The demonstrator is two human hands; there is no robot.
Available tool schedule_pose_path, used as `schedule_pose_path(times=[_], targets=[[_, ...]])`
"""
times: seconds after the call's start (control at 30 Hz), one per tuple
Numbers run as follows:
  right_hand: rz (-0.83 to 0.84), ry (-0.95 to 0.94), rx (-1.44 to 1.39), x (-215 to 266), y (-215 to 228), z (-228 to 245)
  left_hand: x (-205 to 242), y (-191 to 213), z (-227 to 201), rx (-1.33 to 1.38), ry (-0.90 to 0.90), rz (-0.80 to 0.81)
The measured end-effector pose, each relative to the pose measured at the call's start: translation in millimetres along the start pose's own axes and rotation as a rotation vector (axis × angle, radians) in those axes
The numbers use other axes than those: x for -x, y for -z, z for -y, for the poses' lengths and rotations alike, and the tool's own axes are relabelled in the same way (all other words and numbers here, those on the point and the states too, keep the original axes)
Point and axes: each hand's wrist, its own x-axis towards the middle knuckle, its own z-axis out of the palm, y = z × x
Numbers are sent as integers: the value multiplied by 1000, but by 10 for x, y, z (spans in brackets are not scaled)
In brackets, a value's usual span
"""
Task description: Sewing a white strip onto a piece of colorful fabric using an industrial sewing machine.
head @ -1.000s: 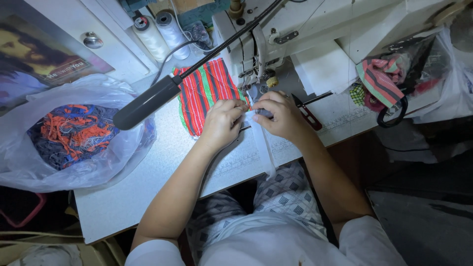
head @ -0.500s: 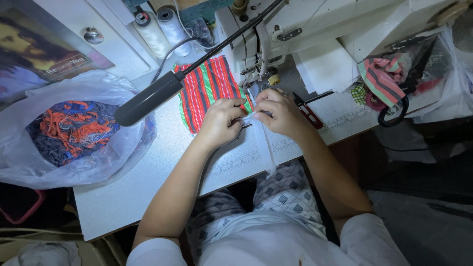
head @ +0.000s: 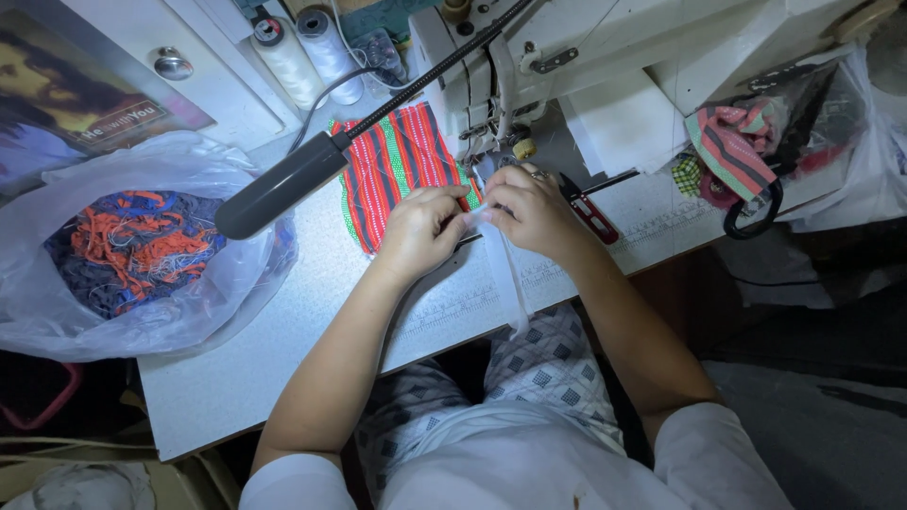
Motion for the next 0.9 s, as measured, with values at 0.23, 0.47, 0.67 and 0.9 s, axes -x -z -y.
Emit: schedule_pose_path(times=[0.23,0.47,0.67,0.9], targets=[[-6,-88,88,-58,-66,7,-2,-215,167,-148,61,-113],[-170,-50,143,73,-224,-133,-49,-274,227,-239,-4,-137],[109,-377,211,497,521,1051,-34,-263,244,-283,-20,-119],[243,-400,178,810,151,1134,8,-303,233,-330,-68,-163]])
